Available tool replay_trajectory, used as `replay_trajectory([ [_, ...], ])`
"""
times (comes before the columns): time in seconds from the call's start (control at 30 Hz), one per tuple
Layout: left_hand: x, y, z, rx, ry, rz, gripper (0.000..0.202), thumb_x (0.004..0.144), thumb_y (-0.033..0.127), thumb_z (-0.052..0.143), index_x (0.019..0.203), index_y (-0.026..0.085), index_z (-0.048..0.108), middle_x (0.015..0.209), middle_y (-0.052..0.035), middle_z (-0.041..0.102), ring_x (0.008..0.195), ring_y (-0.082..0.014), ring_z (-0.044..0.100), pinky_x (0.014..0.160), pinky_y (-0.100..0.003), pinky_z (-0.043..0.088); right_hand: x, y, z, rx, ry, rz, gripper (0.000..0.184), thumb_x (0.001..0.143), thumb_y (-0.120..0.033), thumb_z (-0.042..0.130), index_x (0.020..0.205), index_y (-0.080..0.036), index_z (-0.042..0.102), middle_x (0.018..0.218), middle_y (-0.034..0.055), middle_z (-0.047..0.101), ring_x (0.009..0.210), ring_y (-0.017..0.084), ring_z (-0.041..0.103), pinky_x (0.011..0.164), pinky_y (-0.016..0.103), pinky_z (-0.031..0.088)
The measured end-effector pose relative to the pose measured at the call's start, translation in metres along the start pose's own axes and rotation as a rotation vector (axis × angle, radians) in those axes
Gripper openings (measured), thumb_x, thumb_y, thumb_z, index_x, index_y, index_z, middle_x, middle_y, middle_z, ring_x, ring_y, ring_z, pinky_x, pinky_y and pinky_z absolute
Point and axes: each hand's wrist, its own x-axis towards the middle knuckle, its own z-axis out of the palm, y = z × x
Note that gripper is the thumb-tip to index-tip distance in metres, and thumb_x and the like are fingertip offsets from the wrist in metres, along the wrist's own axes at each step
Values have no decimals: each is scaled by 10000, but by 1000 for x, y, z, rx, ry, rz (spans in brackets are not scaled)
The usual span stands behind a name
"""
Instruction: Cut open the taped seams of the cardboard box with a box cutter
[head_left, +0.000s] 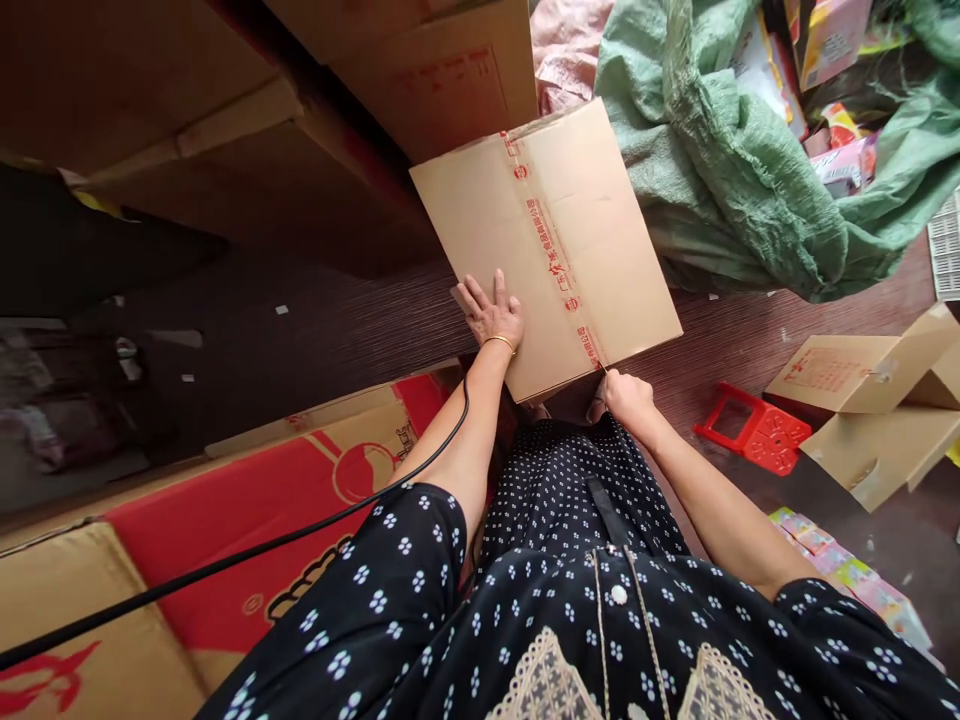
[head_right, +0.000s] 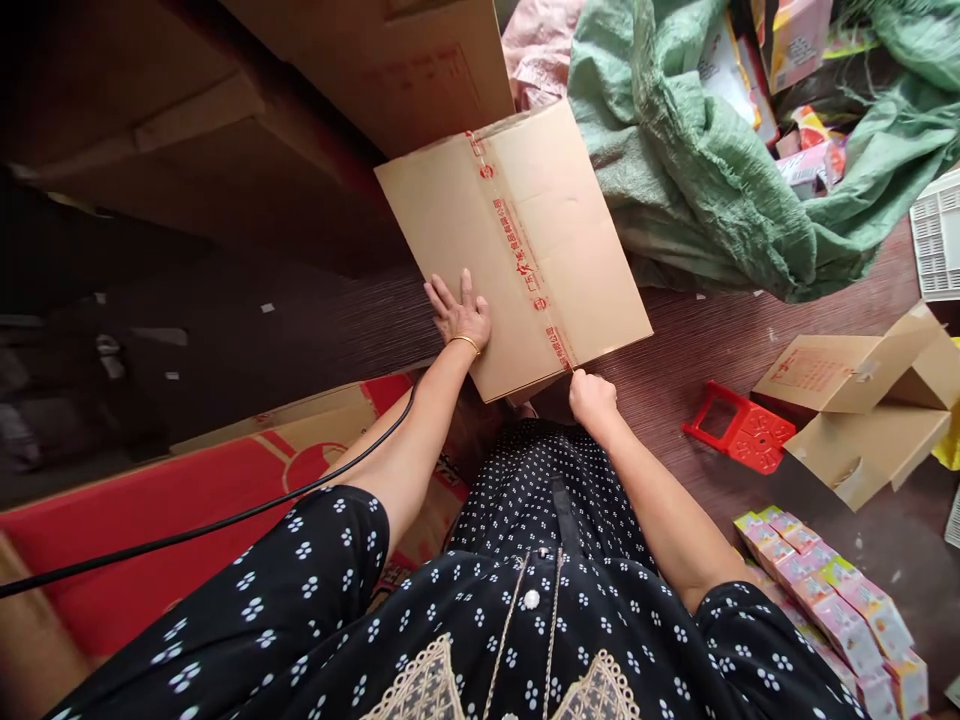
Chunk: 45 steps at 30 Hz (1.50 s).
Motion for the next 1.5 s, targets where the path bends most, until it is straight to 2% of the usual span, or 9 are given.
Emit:
replay_trajectory([
  [0.2, -3, 2, -23, 0, -43, 71, 642, 982, 342, 505, 1612, 303, 387, 1747, -157, 154, 1623, -363, 104, 1272, -643, 196, -11, 24, -13, 164, 61, 74, 445, 1073, -418, 243, 1202, -235, 628, 1115, 156, 756, 1077, 309, 728, 868, 402, 534],
  [0.37, 0, 45, -25, 95, -94, 548, 637, 929, 192, 491, 1563, 261, 480, 1721, -88, 288, 1623, -299, 150, 1313, -577, 160, 67, -11, -78, 377, 366, 38, 373, 1040, -446, 451, 1312, -216, 561, 1195, 138, 736, 1123, 275, 702, 897, 361, 514],
  [0.47, 9, 62, -18, 189, -222, 804, 614, 941, 193, 455, 1554, 164, 478, 1676, -136, 375, 1607, -308, 210, 1305, -583, 187, 120, -31, -102, 467, 389, 65, 371, 982, -438, 606, 1273, -210, 578, 1233, 116, 731, 1135, 246, 691, 908, 338, 514],
  [0.67, 35, 54, -26, 292, -217, 1143, 463, 973, 263, 450, 1379, 129, 628, 1417, -192, 620, 1450, -335, 456, 1279, -600, 183, 153, -31, -98, 538, 370, 114, 368, 901, -442, 731, 1173, -224, 614, 1135, 61, 759, 1004, 190, 700, 850, 293, 514],
  [0.83, 56, 79, -40, 429, -236, 1360, 343, 941, 289, 484, 1078, 121, 750, 1056, -183, 721, 1087, -310, 621, 1061, -505, 397, 150, -30, -103, 569, 359, 141, 350, 852, -407, 764, 1114, -212, 638, 1073, 52, 756, 921, 180, 682, 786, 277, 503],
  [1.07, 64, 107, -39, 501, -345, 1360, 325, 925, 294, 505, 1034, 131, 763, 910, -155, 747, 986, -292, 637, 872, -446, 440, 154, -26, -102, 612, 362, 154, 355, 793, -435, 791, 1040, -217, 658, 997, 49, 750, 862, 199, 665, 727, 281, 481],
  [1.17, 72, 84, -49, 438, -304, 1317, 352, 949, 296, 479, 1099, 119, 743, 1000, -170, 745, 1052, -297, 639, 895, -436, 475, 151, -26, -101, 628, 371, 155, 314, 811, -418, 777, 1016, -219, 648, 982, 46, 746, 881, 212, 677, 748, 297, 486],
  [1.33, 89, 34, -57, 311, -128, 1208, 482, 971, 284, 468, 1409, 134, 605, 1460, -185, 598, 1436, -349, 475, 1123, -524, 438, 157, -49, -116, 661, 383, 148, 387, 878, -459, 722, 1153, -213, 608, 1067, 82, 746, 992, 254, 705, 816, 339, 516],
  [1.5, 89, 31, -37, 276, -152, 1250, 518, 983, 286, 467, 1448, 80, 568, 1504, -209, 569, 1502, -353, 417, 1229, -546, 354, 178, -75, -142, 556, 368, 119, 416, 847, -393, 784, 1166, -210, 589, 1146, 95, 740, 1063, 248, 702, 856, 342, 523],
])
